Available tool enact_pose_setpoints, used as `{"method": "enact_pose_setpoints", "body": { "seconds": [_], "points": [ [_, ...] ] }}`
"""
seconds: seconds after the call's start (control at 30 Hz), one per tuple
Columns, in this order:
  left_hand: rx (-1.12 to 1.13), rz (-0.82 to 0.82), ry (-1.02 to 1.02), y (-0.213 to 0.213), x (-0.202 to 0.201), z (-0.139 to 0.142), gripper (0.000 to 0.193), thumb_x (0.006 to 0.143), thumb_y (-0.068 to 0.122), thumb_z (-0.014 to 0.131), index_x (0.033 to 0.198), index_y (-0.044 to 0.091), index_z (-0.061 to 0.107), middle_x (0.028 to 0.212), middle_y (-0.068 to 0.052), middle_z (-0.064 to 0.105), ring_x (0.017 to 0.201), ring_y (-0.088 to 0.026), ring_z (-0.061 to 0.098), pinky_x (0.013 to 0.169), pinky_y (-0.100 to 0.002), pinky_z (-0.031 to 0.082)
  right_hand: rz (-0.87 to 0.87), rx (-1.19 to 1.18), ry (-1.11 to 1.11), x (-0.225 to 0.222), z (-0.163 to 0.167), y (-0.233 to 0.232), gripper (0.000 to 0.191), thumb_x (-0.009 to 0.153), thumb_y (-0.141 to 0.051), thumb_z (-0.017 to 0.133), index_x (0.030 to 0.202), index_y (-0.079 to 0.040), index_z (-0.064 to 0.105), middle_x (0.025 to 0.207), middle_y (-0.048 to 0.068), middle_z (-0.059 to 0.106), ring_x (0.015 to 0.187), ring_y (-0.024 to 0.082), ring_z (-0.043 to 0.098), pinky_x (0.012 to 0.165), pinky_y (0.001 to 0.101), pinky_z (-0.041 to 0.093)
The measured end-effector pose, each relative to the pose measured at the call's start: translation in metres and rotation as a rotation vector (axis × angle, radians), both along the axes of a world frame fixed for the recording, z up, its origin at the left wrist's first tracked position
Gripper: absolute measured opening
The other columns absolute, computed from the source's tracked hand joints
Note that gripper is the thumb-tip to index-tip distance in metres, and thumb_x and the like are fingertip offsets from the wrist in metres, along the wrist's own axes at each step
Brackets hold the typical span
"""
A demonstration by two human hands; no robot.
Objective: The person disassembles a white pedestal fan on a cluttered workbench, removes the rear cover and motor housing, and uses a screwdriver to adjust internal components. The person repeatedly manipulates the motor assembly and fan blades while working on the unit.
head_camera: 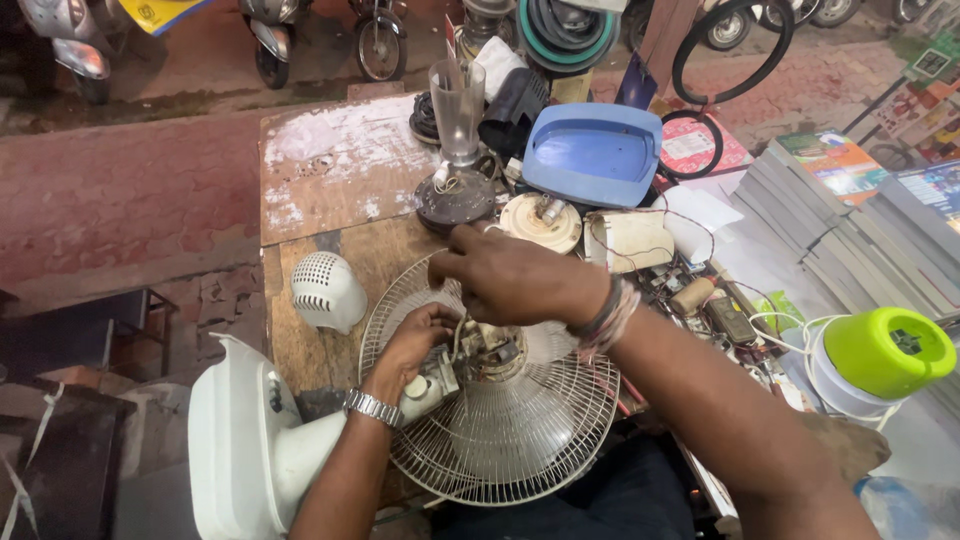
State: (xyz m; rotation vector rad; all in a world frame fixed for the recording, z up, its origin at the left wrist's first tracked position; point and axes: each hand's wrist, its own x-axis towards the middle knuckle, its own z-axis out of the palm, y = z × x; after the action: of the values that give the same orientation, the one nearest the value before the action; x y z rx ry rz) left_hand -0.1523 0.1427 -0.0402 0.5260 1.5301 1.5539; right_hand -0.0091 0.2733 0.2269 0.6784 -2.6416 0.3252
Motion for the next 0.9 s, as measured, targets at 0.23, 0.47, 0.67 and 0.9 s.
{"method": "enact_pose_setpoints", "body": {
  "seconds": [0.23, 0.47, 0.67, 0.9],
  "points": [
    [0.003, 0.022, -0.018, -0.001, 0.001, 0.002, 0.026, 0.087, -0.012, 0.052, 0.107, -0.002, 0.064, 0.1, -0.012, 0.07, 0.089, -0.017, 0.068, 0.084, -0.029, 0.057, -0.238, 0.205, -0.149, -0.004, -0.007, -0.002, 0.019, 0.099, -0.022, 0.067, 0.116, -0.015, 0.068, 0.117, 0.02, 0.062, 0.092, 0.035, 0.071, 0.076, 0.0432, 0.059],
    [0.004, 0.036, -0.018, 0.0, -0.003, -0.011, 0.023, 0.087, -0.012, 0.052, 0.103, -0.003, 0.066, 0.097, -0.011, 0.072, 0.085, -0.017, 0.068, 0.08, -0.028, 0.057, -0.466, -0.013, -0.434, -0.003, 0.002, -0.011, 0.05, 0.088, -0.034, 0.071, 0.132, -0.013, 0.06, 0.115, 0.02, 0.06, 0.087, 0.035, 0.068, 0.076, 0.0435, 0.056],
    [-0.01, 0.023, 0.079, 0.002, -0.007, -0.019, 0.02, 0.088, -0.01, 0.054, 0.102, -0.004, 0.068, 0.095, -0.011, 0.071, 0.084, -0.016, 0.067, 0.077, -0.027, 0.056, -0.073, 0.18, -0.188, -0.003, 0.004, -0.002, 0.033, 0.088, -0.012, 0.064, 0.119, -0.019, 0.073, 0.111, 0.013, 0.066, 0.094, 0.034, 0.068, 0.079, 0.0451, 0.056],
    [0.018, -0.008, 0.095, 0.002, -0.006, -0.017, 0.018, 0.086, -0.011, 0.062, 0.1, -0.002, 0.068, 0.094, -0.01, 0.072, 0.084, -0.015, 0.069, 0.075, -0.027, 0.057, -0.479, 0.102, -0.38, -0.008, -0.006, -0.006, 0.041, 0.098, -0.035, 0.067, 0.131, -0.011, 0.063, 0.111, 0.016, 0.065, 0.093, 0.032, 0.066, 0.082, 0.0431, 0.055]
  ]
}}
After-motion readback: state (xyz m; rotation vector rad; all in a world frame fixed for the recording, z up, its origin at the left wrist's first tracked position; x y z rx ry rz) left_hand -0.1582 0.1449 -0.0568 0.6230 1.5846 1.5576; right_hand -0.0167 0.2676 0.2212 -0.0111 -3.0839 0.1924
